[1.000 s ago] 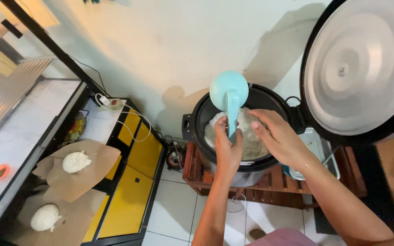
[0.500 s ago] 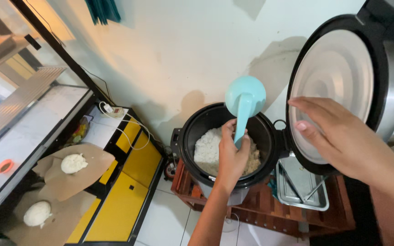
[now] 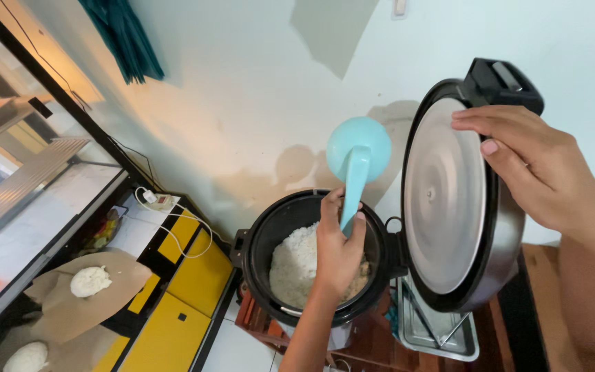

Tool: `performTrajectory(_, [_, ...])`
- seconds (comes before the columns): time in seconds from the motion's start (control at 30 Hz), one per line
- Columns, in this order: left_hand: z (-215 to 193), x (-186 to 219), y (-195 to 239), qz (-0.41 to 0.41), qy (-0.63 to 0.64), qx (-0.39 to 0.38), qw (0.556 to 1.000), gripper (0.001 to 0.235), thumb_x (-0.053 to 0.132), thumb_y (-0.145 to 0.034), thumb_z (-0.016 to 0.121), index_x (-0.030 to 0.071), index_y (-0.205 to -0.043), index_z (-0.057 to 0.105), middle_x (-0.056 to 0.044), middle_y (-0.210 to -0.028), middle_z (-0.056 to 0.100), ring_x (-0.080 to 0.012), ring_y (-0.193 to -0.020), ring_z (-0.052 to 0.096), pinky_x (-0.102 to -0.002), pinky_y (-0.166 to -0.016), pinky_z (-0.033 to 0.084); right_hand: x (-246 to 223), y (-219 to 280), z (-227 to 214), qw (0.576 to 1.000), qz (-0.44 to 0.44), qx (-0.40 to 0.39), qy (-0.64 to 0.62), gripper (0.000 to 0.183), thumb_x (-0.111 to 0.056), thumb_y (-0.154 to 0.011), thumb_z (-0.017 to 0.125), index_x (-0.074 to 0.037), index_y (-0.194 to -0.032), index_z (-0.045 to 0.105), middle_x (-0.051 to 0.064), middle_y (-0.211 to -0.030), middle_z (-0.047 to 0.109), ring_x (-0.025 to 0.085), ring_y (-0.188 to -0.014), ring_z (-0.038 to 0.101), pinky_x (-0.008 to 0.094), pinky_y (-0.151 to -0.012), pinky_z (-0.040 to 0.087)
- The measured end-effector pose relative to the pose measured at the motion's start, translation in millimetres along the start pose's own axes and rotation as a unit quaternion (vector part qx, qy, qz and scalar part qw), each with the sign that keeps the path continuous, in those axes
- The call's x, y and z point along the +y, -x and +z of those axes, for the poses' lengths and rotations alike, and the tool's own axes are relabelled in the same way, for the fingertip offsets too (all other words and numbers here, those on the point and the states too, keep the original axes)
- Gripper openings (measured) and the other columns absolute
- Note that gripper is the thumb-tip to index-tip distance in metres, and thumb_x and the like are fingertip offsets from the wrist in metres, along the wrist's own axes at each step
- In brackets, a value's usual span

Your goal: The person scoops rice from a rice cooker using a light blue rice paddle and places it onto a sheet of brown paper. They then wipe the lid and body of the rice cooker with a grey cloth. Finally, the person retrieves a small plastic bag from a shelf and packs chopped cabbage into it.

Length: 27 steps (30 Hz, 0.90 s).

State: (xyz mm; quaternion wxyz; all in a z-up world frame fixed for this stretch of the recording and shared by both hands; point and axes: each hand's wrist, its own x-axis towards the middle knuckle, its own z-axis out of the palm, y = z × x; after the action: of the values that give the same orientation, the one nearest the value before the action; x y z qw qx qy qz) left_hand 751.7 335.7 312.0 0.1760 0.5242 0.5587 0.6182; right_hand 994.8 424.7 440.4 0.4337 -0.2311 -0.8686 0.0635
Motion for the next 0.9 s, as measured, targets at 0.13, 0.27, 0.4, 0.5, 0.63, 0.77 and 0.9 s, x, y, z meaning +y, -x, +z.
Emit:
performTrajectory(0.13, [29,2,-12,0.029,0.035,0.029,0.999,0.042,0.003,-0.097,0.06,-0.001,-0.136,0.047,-0.013,-0.113,0.067,-0.0216,-0.103,0.066,-0.034,-0.091,0.052,43,-3,-4,0.997,-0.03,0.069,-0.033,0.029,-0.019,-0.114,0.05,0.0,-0.126,0.068,0.015,-0.132,0.068,0.027,-0.124,0.064,0.037,-0.104,0.05])
performTrajectory(0.27, [44,2,-18,0.019,0.03,0.043,0.998,0.04,0.004,-0.098,0.06,0.001,-0.136,0.049,-0.011,-0.11,0.066,-0.0188,-0.097,0.064,-0.033,-0.082,0.053,83,-12,-2,0.987,-0.019,0.108,-0.117,0.028,-0.022,-0.118,0.052,0.001,-0.118,0.067,0.015,-0.125,0.066,0.024,-0.118,0.063,0.034,-0.103,0.05])
performTrajectory(0.4, [51,4,-17,0.001,0.013,0.064,0.998,0.04,0.005,-0.098,0.059,0.002,-0.136,0.05,-0.01,-0.107,0.067,-0.0178,-0.09,0.063,-0.033,-0.08,0.053,104,-18,5,0.972,-0.024,0.107,-0.206,0.033,-0.024,-0.119,0.051,0.004,-0.112,0.066,0.016,-0.123,0.065,0.025,-0.12,0.061,0.033,-0.106,0.047])
performTrajectory(0.5, [52,4,-13,-0.031,0.016,0.078,0.996,0.041,0.007,-0.099,0.06,0.003,-0.137,0.046,-0.007,-0.112,0.067,-0.015,-0.098,0.064,-0.032,-0.084,0.053,111,-25,10,0.968,-0.036,0.118,-0.22,0.032,-0.023,-0.112,0.05,0.005,-0.105,0.063,0.017,-0.118,0.064,0.029,-0.124,0.062,0.037,-0.107,0.048])
performTrajectory(0.63, [46,2,-3,-0.013,0.038,0.105,0.994,0.04,0.004,-0.099,0.06,0.002,-0.136,0.046,-0.009,-0.112,0.065,-0.0152,-0.099,0.063,-0.032,-0.085,0.053,110,-35,16,0.963,-0.076,0.115,-0.232,0.034,-0.024,-0.113,0.049,0.007,-0.105,0.061,0.018,-0.113,0.062,0.029,-0.122,0.062,0.037,-0.108,0.047])
performTrajectory(0.77, [27,-9,8,0.005,0.021,0.147,0.989,0.038,0.003,-0.101,0.059,0.002,-0.137,0.048,-0.01,-0.113,0.063,-0.0152,-0.099,0.063,-0.031,-0.086,0.054,116,-46,33,0.967,-0.104,0.093,-0.213,0.035,-0.023,-0.116,0.051,0.009,-0.105,0.062,0.02,-0.115,0.064,0.028,-0.112,0.059,0.034,-0.1,0.046])
performTrajectory(0.9, [-8,-24,30,-0.018,-0.045,0.186,0.981,0.036,0.004,-0.102,0.06,0.003,-0.136,0.047,-0.009,-0.113,0.065,-0.014,-0.1,0.066,-0.031,-0.084,0.056,113,-63,62,0.962,-0.138,0.047,-0.23,0.032,-0.018,-0.122,0.046,0.009,-0.112,0.06,0.016,-0.117,0.062,0.022,-0.107,0.057,0.028,-0.096,0.044])
